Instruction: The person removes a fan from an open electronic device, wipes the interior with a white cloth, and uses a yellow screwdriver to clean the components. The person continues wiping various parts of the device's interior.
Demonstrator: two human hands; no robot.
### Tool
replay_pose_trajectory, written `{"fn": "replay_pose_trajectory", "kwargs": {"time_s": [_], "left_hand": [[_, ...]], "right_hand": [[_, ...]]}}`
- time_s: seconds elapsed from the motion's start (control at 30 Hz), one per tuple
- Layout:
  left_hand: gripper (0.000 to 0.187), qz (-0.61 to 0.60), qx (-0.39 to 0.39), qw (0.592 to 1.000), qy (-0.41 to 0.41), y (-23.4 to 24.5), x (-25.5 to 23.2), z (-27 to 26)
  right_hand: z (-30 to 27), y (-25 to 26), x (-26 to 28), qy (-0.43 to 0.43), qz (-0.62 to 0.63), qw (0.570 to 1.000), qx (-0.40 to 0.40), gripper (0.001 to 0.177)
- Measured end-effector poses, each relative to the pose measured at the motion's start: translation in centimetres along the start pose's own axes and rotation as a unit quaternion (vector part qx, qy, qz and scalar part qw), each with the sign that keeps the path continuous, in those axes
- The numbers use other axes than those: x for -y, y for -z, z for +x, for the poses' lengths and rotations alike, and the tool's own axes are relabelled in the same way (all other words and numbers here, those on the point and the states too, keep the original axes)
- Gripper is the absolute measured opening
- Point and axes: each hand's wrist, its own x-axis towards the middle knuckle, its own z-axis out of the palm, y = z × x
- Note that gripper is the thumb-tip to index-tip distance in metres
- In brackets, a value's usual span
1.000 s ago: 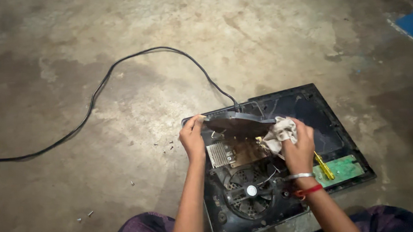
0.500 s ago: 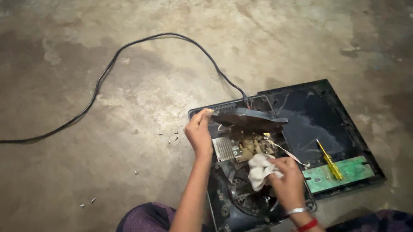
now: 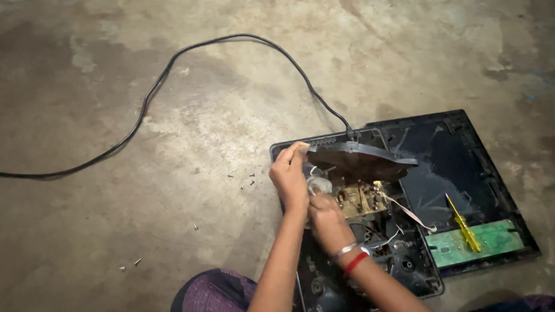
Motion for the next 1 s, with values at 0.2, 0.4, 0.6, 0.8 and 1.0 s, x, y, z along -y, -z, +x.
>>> {"fn": "replay_pose_trajectory", "kwargs": {"time_s": [0.2,0.4,0.6,0.8,1.0], "left_hand": [[0.022,0.003,0.007,1.000,-0.011,-0.2,0.1,-0.1],[0.022,0.000,0.024,1.000,-0.010,-0.7,-0.2,-0.8],[0.023,0.009,0.020,1.000,-0.019,-0.8,0.1,-0.6],[0.023,0.004,0.008,1.000,-0.019,-0.8,1.0,-0.3],[0.023,0.011,0.000,1.000,-0.020,-0.5,0.6,-0.9]], "right_hand": [[-1.5,4.9,-1.5,0.040,0.106,0.992,0.059,0.032],[0.3,7.7,-0.7,-0.284,0.117,0.952,0.003,0.022],[0.7,6.7,1.7,-0.045,0.080,0.989,-0.117,0.045],[-0.7,1.6,0.7,-0.022,0.093,0.992,-0.084,0.040],[-1.8,1.5,-1.8,-0.253,0.107,0.960,-0.050,0.039]]}}
